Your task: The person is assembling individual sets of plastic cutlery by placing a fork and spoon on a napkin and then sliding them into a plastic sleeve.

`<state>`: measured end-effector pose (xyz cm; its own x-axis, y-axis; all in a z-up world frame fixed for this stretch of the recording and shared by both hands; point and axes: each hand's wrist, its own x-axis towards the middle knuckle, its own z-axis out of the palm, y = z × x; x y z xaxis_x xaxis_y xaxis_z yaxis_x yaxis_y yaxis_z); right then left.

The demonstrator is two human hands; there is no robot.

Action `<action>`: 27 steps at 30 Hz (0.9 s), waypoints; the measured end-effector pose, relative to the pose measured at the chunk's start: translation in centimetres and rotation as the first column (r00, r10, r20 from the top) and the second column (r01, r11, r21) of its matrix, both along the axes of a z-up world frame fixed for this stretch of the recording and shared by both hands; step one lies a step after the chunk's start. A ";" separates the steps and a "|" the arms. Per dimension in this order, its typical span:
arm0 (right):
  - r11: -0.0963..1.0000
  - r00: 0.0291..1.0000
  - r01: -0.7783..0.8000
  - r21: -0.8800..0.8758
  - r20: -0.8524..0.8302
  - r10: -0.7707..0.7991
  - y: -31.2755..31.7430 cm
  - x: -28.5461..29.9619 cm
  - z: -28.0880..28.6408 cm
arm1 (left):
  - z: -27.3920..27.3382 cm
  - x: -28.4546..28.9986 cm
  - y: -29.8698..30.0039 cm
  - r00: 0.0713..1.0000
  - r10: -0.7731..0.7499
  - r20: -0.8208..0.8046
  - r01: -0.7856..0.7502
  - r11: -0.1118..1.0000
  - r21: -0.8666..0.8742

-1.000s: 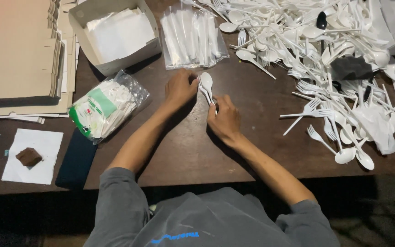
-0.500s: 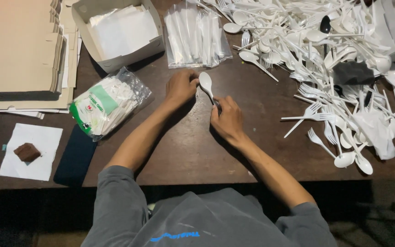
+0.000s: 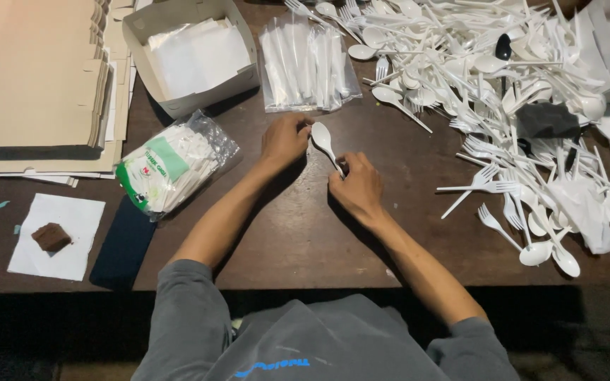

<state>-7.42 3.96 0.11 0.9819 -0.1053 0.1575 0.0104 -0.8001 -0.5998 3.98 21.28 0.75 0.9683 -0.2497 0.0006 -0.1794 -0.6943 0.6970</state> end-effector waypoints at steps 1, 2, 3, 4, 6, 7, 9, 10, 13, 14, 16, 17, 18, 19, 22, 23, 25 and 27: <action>1.000 1.000 -0.009 0.001 0.004 0.009 0.2 -0.2 0.7 | 0.0 -0.1 0.0 1.000 0.009 0.004 -0.009 1.000 0.001; 0.999 1.000 0.018 0.036 -0.003 -0.018 0.4 -0.4 1.5 | 0.1 -0.2 0.0 1.000 0.010 0.002 -0.010 1.000 -0.026; 0.997 0.999 0.042 0.069 -0.008 -0.042 0.6 -0.5 2.3 | 0.1 -0.1 0.1 1.000 0.013 0.004 -0.013 0.998 -0.054; 0.997 1.000 0.031 0.068 0.001 -0.031 0.3 0.0 2.3 | 0.1 0.3 0.4 1.000 0.024 0.012 -0.023 0.998 -0.056; 0.999 0.997 0.034 0.040 0.069 -0.036 -0.1 1.0 2.3 | -0.1 0.9 1.4 0.998 0.059 0.036 -0.056 0.996 -0.073; 0.999 0.997 0.017 0.037 0.075 -0.020 -0.2 2.0 2.0 | 0.0 1.3 2.1 0.996 0.076 0.042 -0.072 0.994 -0.077; 0.998 0.974 -0.013 0.064 0.226 -0.002 -0.1 4.1 1.4 | 0.1 2.0 3.8 0.950 0.221 0.222 -0.174 0.961 -0.213; 0.998 0.973 -0.031 0.062 0.229 0.016 0.3 5.1 1.6 | 1.1 2.0 4.9 0.945 0.239 0.225 -0.191 0.958 -0.216; 0.991 0.936 -0.121 0.060 0.339 0.094 2.3 9.0 2.1 | 3.9 2.3 8.7 0.859 0.334 0.389 -0.152 0.891 -0.428; 0.988 0.926 -0.148 0.043 0.357 0.123 3.0 10.6 2.1 | 4.5 2.5 10.1 0.829 0.369 0.420 -0.188 0.892 -0.412; 0.982 0.911 -0.187 0.025 0.380 0.164 4.8 13.1 2.8 | 5.9 2.0 12.2 0.789 0.411 0.456 -0.232 0.887 -0.398; 0.976 0.898 -0.218 0.013 0.395 0.196 5.8 13.9 3.4 | 6.8 1.3 12.9 0.835 0.425 0.351 -0.382 0.905 -0.186; 0.968 0.883 -0.250 0.000 0.410 0.228 6.9 14.8 4.1 | 7.7 0.7 13.6 0.855 0.460 0.241 -0.484 0.874 0.051; 0.967 0.880 -0.255 -0.002 0.415 0.233 7.6 15.8 4.7 | 6.8 0.8 14.2 0.851 0.464 0.245 -0.489 0.871 0.048; 0.953 0.899 -0.301 -0.022 0.327 0.292 9.7 19.2 6.1 | 4.6 1.3 15.0 0.885 0.448 0.124 -0.461 0.879 0.120; 0.947 0.900 -0.316 -0.058 0.296 0.319 10.2 20.5 6.0 | 4.2 1.1 14.9 0.877 0.461 0.138 -0.477 0.870 0.128; 0.939 0.902 -0.333 -0.090 0.259 0.344 11.4 23.0 5.8 | 3.2 1.3 14.9 0.869 0.473 0.148 -0.492 0.860 0.138; 0.917 0.892 -0.349 -0.193 0.230 0.388 12.6 25.7 5.5 | 2.1 1.7 15.0 0.863 0.465 0.199 -0.495 0.857 0.143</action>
